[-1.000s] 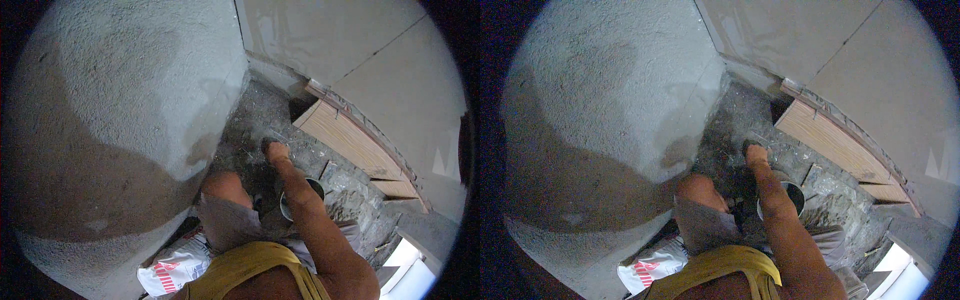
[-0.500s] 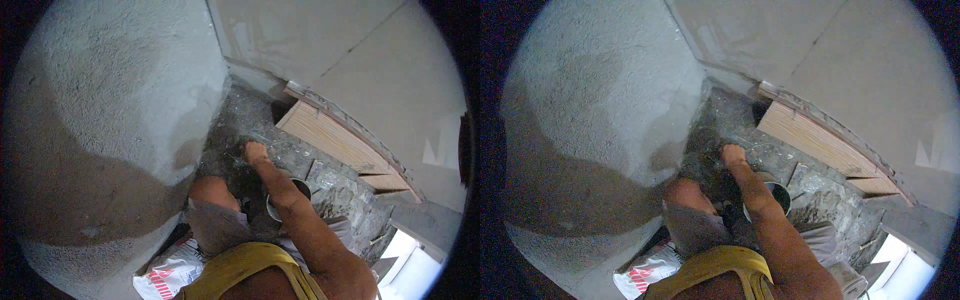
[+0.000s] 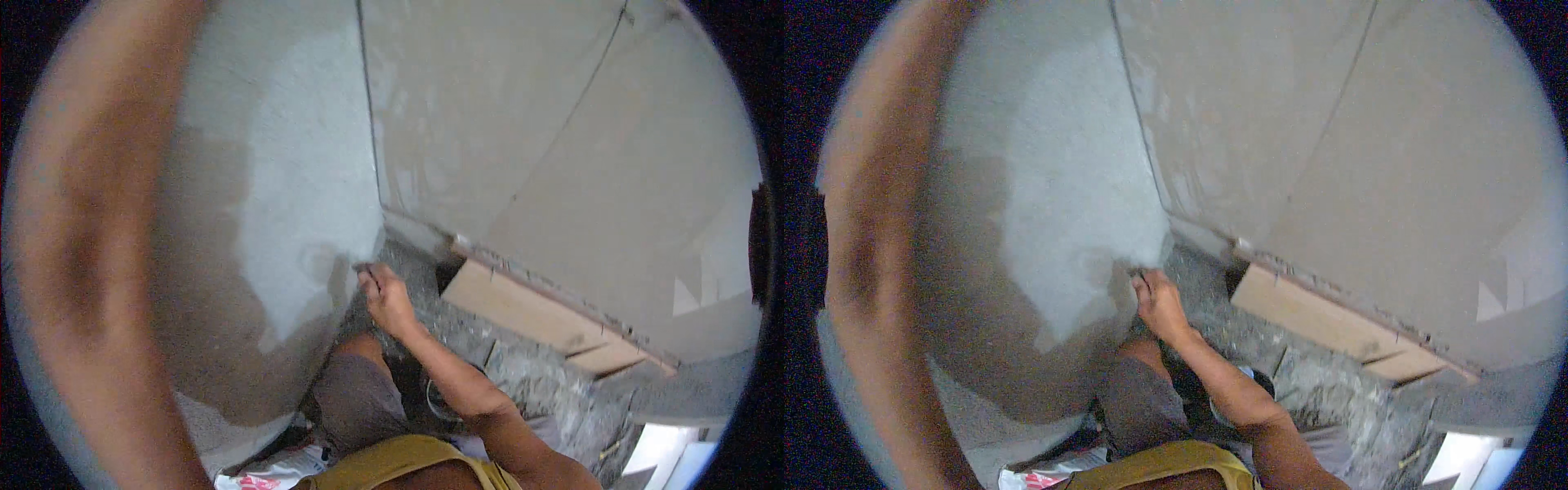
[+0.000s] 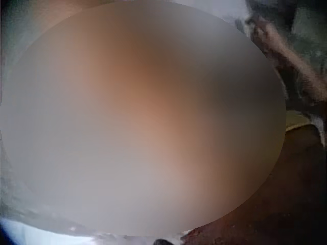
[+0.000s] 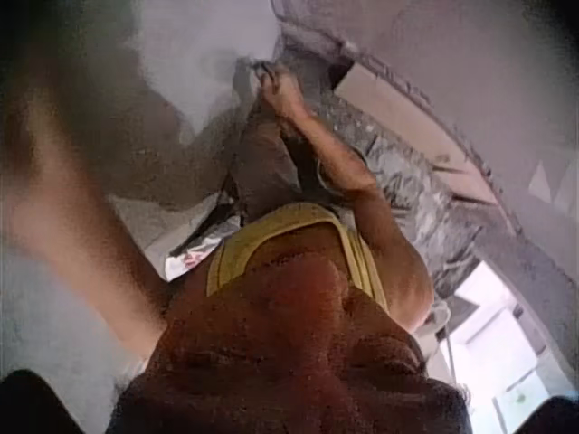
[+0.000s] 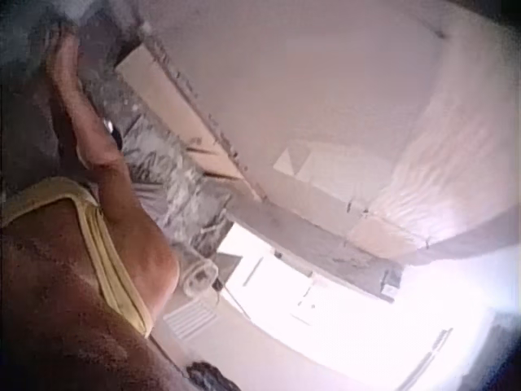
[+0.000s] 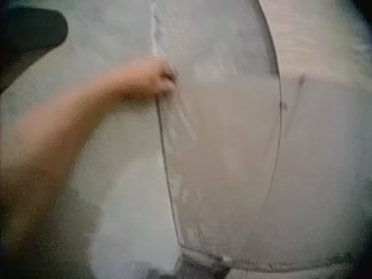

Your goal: The person installs and taps wall tiles into place using a mallet, applies mortar to the back of a tile with a trowel, mounts it to the wall, and cleans another tile with a sponge.

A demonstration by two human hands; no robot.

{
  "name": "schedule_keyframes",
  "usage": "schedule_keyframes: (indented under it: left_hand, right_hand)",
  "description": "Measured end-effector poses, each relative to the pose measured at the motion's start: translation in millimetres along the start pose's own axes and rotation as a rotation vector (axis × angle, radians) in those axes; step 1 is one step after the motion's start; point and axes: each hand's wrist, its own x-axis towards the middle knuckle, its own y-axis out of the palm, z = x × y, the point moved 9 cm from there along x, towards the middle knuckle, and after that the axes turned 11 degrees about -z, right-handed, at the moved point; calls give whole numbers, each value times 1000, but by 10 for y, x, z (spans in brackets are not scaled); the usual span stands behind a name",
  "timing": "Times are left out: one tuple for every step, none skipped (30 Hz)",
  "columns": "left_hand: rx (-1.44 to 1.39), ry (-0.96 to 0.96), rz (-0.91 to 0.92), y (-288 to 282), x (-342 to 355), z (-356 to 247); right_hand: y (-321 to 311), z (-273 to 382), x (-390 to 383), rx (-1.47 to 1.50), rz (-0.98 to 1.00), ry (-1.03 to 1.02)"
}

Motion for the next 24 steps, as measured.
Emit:
schedule_keyframes:
  left_hand:
    - [6, -69, 73, 22, 4, 92]
    - [1, -138, 149, 68, 40, 143]
    - [-22, -172, 166, 45, 19, 184]
    - [-11, -169, 145, 6, 48, 182]
    - [48, -163, 165, 4, 49, 186]
    - [102, -158, 188, 1, 40, 200]
    - [101, -157, 180, -19, 36, 208]
    - [73, -104, 135, -68, 30, 176]
    - [46, -52, 93, -108, 29, 143]
    - [46, -54, 91, -108, 25, 163]
    - [48, -42, 83, -99, 35, 160]
    - [52, -31, 71, -89, 50, 160]
    - [53, -33, 68, -72, 67, 169]
    - [75, -54, 94, -20, 83, 193]
    - [98, -77, 123, 17, 80, 227]
    - [100, -81, 124, 33, 83, 238]
    - [97, -46, 93, 17, 94, 215]
    - [93, -10, 63, 0, 98, 190]
    - [91, -10, 66, 8, 91, 201]
    - [69, -18, 59, 7, 87, 211]
    - [47, -26, 49, 7, 92, 219]
    - [41, -26, 52, 20, 90, 223]
    - [55, -38, 59, 39, 99, 236]
    - [71, -50, 63, 55, 108, 252]
  right_hand:
    - [47, 310, 362, 127, -8, 43]
    - [-6, 743, 711, 14, -25, -96]
    - [-56, 1118, 1095, -42, -33, -166]
    - [-170, 1657, 1444, 13, -211, -396]
    - [-258, 2088, 1724, 34, -345, -544]
    - [-299, 2397, 2016, 19, -420, -590]
    - [-352, 2691, 2245, 9, -503, -682]
    - [-377, 2897, 2457, 8, -573, -705]
    - [-402, 3076, 2590, 7, -651, -765]
    - [-401, 3174, 2741, 15, -648, -766]
    - [-448, 3244, 2821, -51, -720, -781]
    - [-476, 3254, 2886, -133, -787, -749]
    - [-457, 3288, 2892, -117, -789, -803]
    - [-448, 3278, 2909, -164, -806, -805]
    - [-422, 3245, 2938, -225, -810, -770]
    - [-401, 3239, 2912, -210, -816, -807]
    - [-385, 3219, 2896, -201, -822, -818]
    - [-366, 3201, 2882, -195, -830, -827]
    - [-342, 3179, 2876, -196, -829, -823]
    - [-323, 3170, 2856, -199, -837, -838]
    - [-304, 3161, 2869, -216, -827, -831]
    - [-308, 3162, 2846, -209, -844, -851]
    - [-308, 3164, 2851, -199, -839, -854]
    - [-315, 3169, 2851, -189, -833, -861]
